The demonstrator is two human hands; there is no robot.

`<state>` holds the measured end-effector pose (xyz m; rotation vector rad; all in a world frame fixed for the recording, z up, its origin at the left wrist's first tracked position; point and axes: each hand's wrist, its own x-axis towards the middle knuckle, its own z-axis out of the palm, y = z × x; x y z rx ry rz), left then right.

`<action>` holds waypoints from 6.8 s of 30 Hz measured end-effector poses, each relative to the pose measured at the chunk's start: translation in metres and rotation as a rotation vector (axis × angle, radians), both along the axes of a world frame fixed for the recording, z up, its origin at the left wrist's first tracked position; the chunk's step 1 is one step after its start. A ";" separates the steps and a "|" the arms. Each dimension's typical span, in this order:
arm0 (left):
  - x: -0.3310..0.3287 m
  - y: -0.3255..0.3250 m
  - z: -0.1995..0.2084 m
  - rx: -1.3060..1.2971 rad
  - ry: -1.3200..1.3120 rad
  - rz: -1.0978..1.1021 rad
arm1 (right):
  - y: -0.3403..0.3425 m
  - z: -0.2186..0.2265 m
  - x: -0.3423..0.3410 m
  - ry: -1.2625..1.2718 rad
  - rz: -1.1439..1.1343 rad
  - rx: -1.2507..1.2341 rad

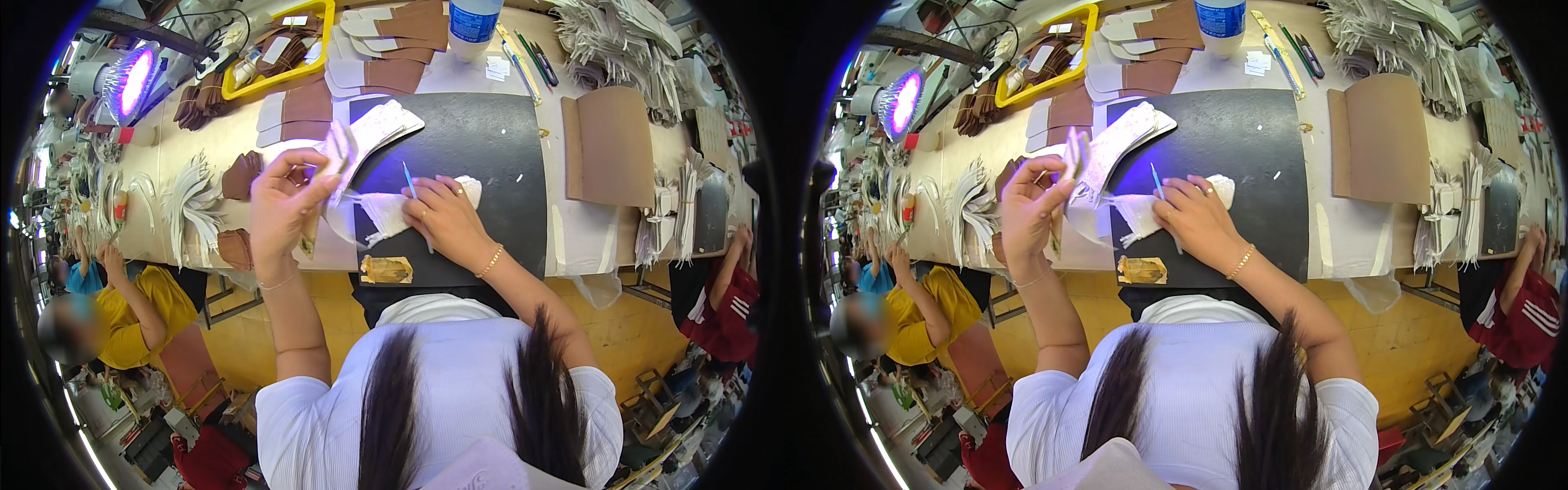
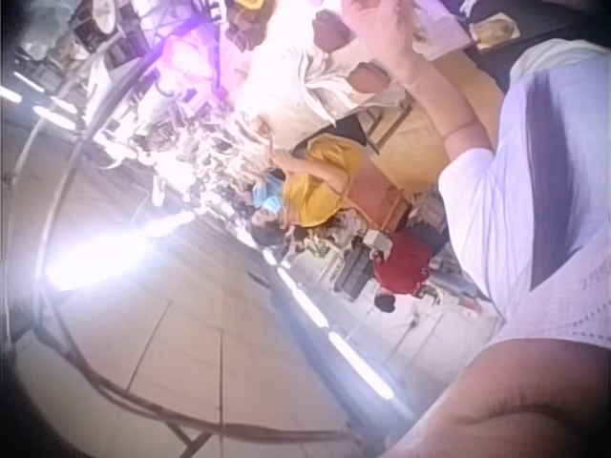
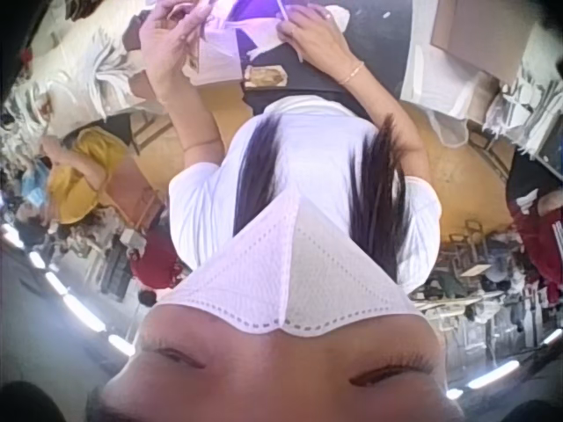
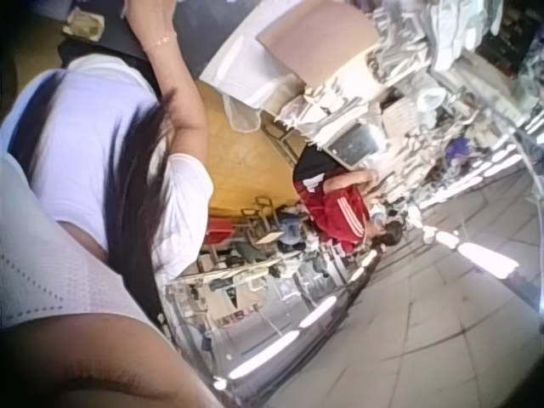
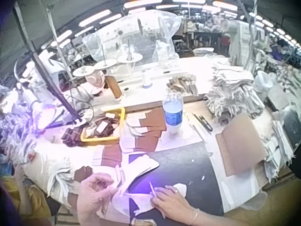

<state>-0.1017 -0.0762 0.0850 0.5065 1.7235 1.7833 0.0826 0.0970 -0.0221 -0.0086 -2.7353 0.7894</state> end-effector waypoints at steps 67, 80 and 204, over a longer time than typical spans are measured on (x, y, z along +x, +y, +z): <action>0.143 0.073 -0.089 -0.322 1.228 -0.333 | 0.016 0.034 0.084 0.104 -0.490 -0.058; 0.136 0.074 -0.090 -0.168 1.110 -0.352 | 0.023 0.040 0.098 0.205 -0.580 -0.348; 0.131 0.069 -0.092 -0.224 1.065 -0.339 | 0.024 0.016 0.103 0.173 -0.528 -0.536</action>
